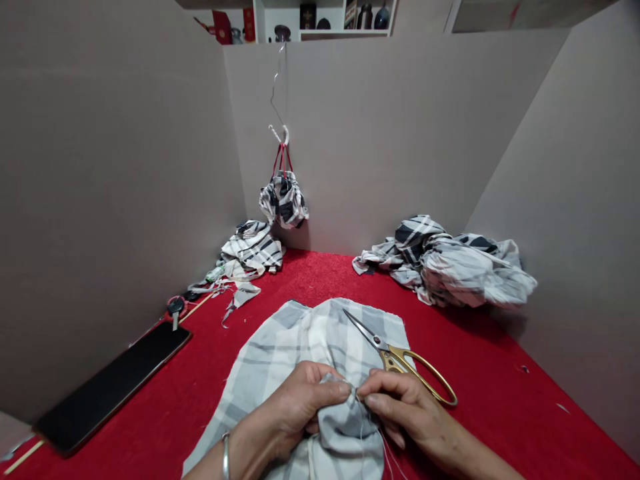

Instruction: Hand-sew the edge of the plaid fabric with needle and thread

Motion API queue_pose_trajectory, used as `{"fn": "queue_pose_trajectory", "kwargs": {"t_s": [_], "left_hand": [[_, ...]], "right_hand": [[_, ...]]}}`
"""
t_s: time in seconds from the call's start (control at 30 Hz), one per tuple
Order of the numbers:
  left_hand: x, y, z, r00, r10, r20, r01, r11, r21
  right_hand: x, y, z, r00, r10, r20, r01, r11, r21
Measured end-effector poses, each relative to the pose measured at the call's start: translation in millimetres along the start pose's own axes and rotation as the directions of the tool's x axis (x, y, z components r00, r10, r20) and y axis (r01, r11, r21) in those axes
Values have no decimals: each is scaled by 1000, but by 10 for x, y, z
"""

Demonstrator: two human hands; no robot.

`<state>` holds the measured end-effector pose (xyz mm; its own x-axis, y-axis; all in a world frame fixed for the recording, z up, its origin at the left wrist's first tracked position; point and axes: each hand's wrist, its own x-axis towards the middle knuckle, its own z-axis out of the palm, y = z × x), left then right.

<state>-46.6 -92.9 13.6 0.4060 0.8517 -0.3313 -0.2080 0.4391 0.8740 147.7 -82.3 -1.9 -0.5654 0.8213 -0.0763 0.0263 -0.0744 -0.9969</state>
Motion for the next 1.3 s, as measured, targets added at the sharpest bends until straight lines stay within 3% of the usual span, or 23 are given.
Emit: {"fn": "queue_pose_trajectory", "kwargs": {"t_s": [0.27, 1.03, 1.17, 1.3], "left_hand": [[-39, 68, 5, 991, 83, -108, -78, 996, 50], [-43, 79, 17, 991, 77, -113, -70, 996, 63], [-46, 75, 10, 978, 143, -154, -121, 982, 146], [-58, 88, 48, 938, 264, -223, -182, 926, 331]], "right_hand": [[-8, 34, 7, 999, -27, -28, 26, 999, -32], [-16, -40, 38, 999, -35, -18, 33, 995, -95], [-23, -91, 56, 994, -91, -53, 77, 971, -225], [-19, -88, 111, 965, -246, -91, 172, 856, -488]]}}
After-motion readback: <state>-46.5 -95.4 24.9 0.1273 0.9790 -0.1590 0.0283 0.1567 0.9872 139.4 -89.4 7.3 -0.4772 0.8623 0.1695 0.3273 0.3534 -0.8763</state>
